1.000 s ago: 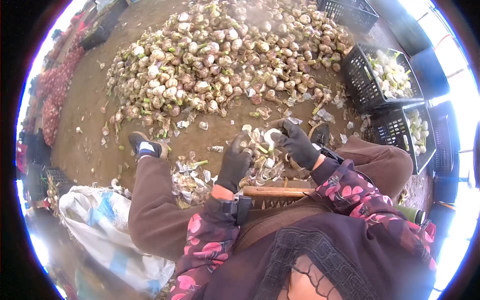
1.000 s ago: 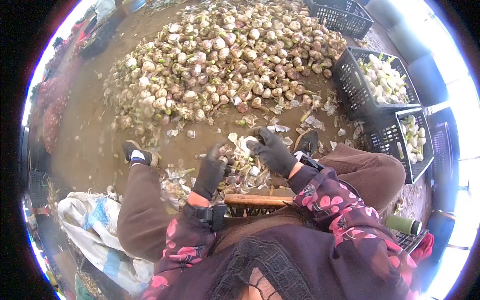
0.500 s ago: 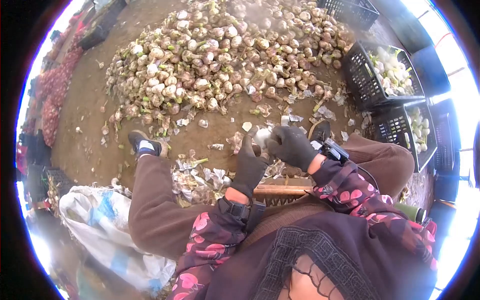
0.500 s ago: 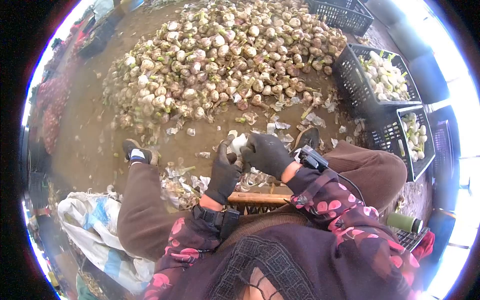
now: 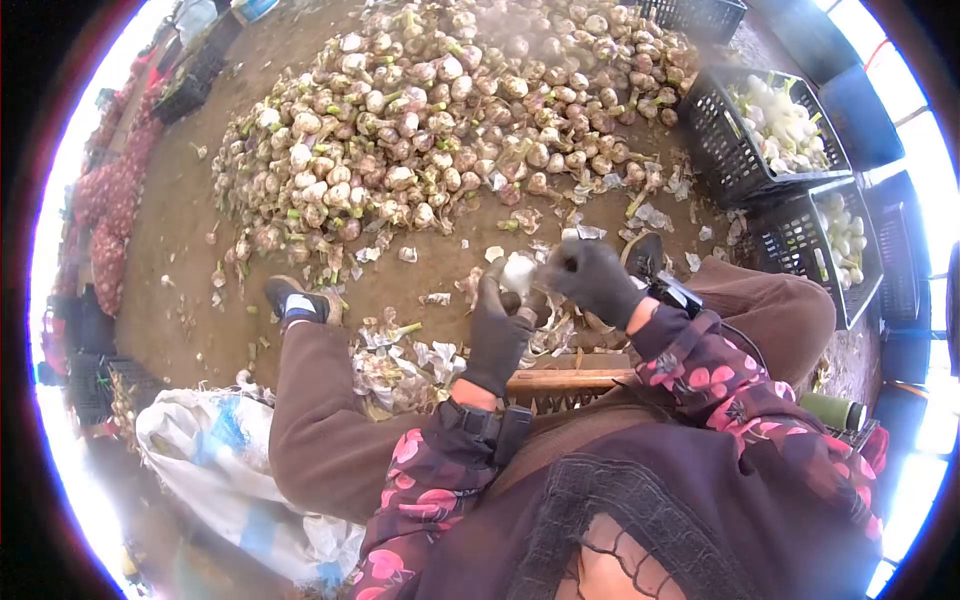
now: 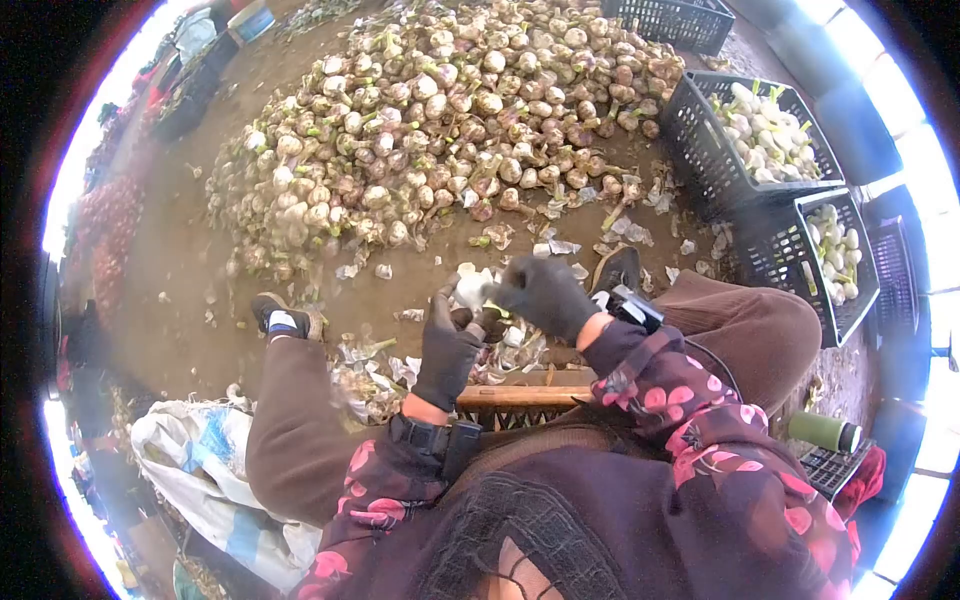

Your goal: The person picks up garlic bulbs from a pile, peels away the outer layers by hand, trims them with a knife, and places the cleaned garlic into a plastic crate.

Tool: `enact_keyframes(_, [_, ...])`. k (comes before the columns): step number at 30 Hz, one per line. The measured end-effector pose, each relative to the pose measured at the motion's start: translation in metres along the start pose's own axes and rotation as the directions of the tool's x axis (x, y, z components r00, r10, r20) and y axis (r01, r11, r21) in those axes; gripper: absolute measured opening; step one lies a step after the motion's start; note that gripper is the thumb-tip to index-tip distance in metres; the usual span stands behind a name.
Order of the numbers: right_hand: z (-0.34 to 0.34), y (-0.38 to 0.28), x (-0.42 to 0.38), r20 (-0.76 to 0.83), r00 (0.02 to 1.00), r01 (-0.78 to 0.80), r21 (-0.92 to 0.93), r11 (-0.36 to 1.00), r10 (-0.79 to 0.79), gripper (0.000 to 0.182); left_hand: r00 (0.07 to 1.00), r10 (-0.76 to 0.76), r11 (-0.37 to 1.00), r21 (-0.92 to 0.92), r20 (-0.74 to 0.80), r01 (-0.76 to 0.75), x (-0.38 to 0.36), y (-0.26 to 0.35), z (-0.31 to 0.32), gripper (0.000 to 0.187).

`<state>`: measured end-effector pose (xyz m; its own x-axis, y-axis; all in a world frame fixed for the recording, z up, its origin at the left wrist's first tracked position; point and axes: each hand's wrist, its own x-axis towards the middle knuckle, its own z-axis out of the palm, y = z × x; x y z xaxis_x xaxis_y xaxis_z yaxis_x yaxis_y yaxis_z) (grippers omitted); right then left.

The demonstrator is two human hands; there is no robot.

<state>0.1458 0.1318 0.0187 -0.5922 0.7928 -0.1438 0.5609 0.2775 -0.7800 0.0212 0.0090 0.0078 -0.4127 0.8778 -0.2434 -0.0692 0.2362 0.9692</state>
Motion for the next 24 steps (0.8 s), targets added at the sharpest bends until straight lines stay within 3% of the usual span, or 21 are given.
enact_keyframes(1, [0.001, -0.006, -0.005, 0.154, 0.988, 0.039, -0.132, 0.99, -0.018, 0.032, 1.0, -0.002, 1.0, 0.002, 0.0, 0.002, -0.001, 0.0, 0.002, 0.058])
enact_keyframes(3, [0.002, -0.01, -0.007, 0.14, 0.989, 0.068, -0.174, 0.982, -0.044, 0.029, 0.982, 0.19, 0.929, 0.326, -0.018, -0.174, -0.003, 0.003, 0.008, 0.062])
enact_keyframes(4, [0.003, -0.007, -0.005, 0.156, 0.985, 0.094, -0.145, 0.985, -0.071, 0.026, 1.0, -0.002, 0.939, 0.345, -0.017, 0.007, -0.001, 0.008, 0.006, 0.063])
enact_keyframes(8, [0.009, -0.004, -0.006, 0.091, 0.988, 0.134, -0.144, 0.981, -0.122, 0.022, 1.0, 0.018, 0.92, 0.392, -0.004, -0.015, -0.003, 0.012, 0.006, 0.06])
enact_keyframes(10, [0.014, 0.008, -0.003, 0.05, 0.991, 0.133, -0.124, 0.983, -0.127, 0.023, 0.994, 0.111, 0.938, 0.331, -0.008, -0.102, 0.0, 0.0, 0.007, 0.062])
enact_keyframes(11, [0.019, 0.027, 0.003, 0.042, 0.999, 0.031, 0.029, 0.999, -0.032, 0.023, 0.994, 0.111, 0.938, 0.332, -0.004, -0.103, 0.001, -0.008, 0.009, 0.062])
enact_keyframes(12, [0.018, 0.032, 0.007, 0.049, 0.997, -0.072, 0.181, 0.981, 0.064, 0.023, 0.999, 0.047, 0.995, 0.086, 0.002, -0.047, 0.002, -0.009, 0.011, 0.06])
enact_keyframes(13, [0.015, 0.038, 0.009, 0.046, 0.997, -0.074, 0.181, 0.981, 0.066, 0.023, 1.0, -0.016, 0.986, -0.164, 0.023, 0.019, 0.002, -0.011, 0.012, 0.058])
enact_keyframes(14, [0.013, 0.043, 0.01, 0.002, 0.998, -0.07, 0.127, 0.989, 0.07, 0.023, 1.0, -0.016, 0.986, -0.164, 0.025, 0.02, 0.001, -0.012, 0.01, 0.058])
enact_keyframes(16, [0.012, 0.048, 0.015, -0.056, 0.993, -0.105, 0.005, 0.994, 0.105, 0.021, 0.948, -0.067, 0.816, -0.53, 0.312, 0.232, -0.004, 0.008, 0.001, 0.059])
enact_keyframes(17, [0.015, 0.055, 0.019, -0.062, 0.992, -0.108, 0.008, 0.994, 0.108, 0.021, 0.946, -0.066, 0.818, -0.526, 0.318, 0.234, -0.004, 0.008, 0.0, 0.059])
enact_keyframes(19, [0.029, 0.079, 0.03, -0.262, 0.96, -0.117, -0.051, 0.992, 0.1, 0.022, 0.901, 0.019, 0.618, -0.714, 0.433, 0.33, -0.005, 0.006, 0.0, 0.064])
enact_keyframes(20, [0.036, 0.108, 0.039, -0.299, 0.954, -0.032, -0.12, 0.992, -0.006, 0.027, 0.902, 0.002, 0.601, -0.722, 0.431, 0.344, -0.006, 0.008, 0.001, 0.068])
enact_keyframes(21, [0.031, 0.109, 0.041, -0.298, 0.955, -0.03, -0.118, 0.993, -0.007, 0.027, 0.904, 0.001, 0.602, -0.722, 0.429, 0.342, -0.005, 0.005, 0.0, 0.068])
enact_keyframes(22, [0.025, 0.111, 0.042, -0.156, 0.982, -0.103, 0.031, 0.994, 0.107, 0.027, 0.904, 0.006, 0.636, -0.699, 0.427, 0.327, -0.001, -0.003, -0.002, 0.065])
enact_keyframes(23, [0.02, 0.113, 0.036, 0.041, 0.962, -0.263, 0.381, 0.886, 0.269, 0.027, 0.904, 0.012, 0.668, -0.676, 0.427, 0.31, 0.002, -0.011, -0.005, 0.062])
enact_keyframes(24, [0.002, 0.071, 0.025, 0.235, 0.88, -0.463, 0.62, 0.634, 0.413, 0.026, 0.906, 0.015, 0.668, -0.678, 0.422, 0.306, 0.007, -0.02, -0.006, 0.062])
